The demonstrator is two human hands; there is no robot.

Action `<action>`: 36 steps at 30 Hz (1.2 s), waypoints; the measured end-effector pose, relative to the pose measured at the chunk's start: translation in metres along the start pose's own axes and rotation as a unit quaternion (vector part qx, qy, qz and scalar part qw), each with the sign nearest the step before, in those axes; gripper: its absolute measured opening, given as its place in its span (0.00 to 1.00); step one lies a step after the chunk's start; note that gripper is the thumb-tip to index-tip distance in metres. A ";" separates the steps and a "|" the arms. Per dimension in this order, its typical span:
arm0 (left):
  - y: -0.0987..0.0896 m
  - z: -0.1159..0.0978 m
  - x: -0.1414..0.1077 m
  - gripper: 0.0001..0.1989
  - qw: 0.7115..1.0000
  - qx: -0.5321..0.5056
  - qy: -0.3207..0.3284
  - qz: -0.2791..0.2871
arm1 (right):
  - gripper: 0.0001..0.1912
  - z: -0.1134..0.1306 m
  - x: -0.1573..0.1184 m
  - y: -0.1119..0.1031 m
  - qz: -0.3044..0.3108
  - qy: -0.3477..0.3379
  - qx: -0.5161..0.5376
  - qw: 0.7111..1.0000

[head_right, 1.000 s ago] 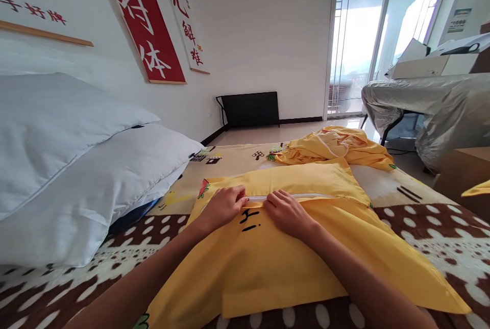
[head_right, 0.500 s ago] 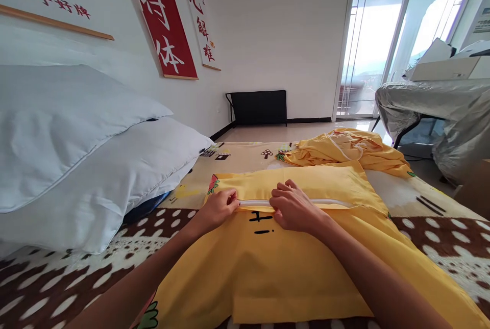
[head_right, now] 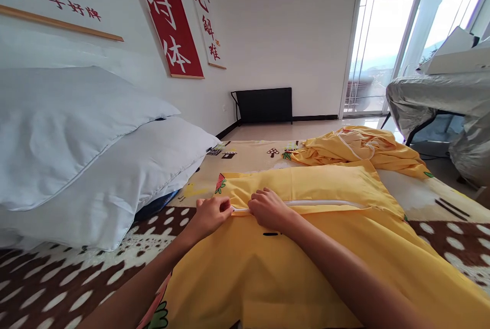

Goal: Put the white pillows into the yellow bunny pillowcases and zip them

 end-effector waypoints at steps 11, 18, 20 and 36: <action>0.003 0.023 0.000 0.08 1.000 0.009 -0.018 -0.005 | 0.09 0.012 -0.006 -0.009 0.006 -0.031 -0.069 0.997; 0.004 0.024 0.008 0.07 0.999 -0.006 -0.051 0.001 | 0.09 0.014 -0.007 -0.008 0.018 -0.034 -0.064 0.997; 0.001 0.025 0.010 0.08 0.997 -0.026 -0.065 0.011 | 0.09 0.016 -0.005 -0.010 0.011 -0.022 -0.061 0.998; -0.008 0.022 -0.004 0.08 0.998 -0.042 -0.042 -0.002 | 0.11 0.052 0.019 0.009 -0.069 -0.122 -0.063 0.988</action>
Point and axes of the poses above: each hand's wrist, its own x-axis towards the middle knuckle, its own y-axis out of the palm, z = x × y, the point moved 3 cm from there along x, towards the middle knuckle, and after that the axes turned 11 degrees about -y, right-handed, at the moved point
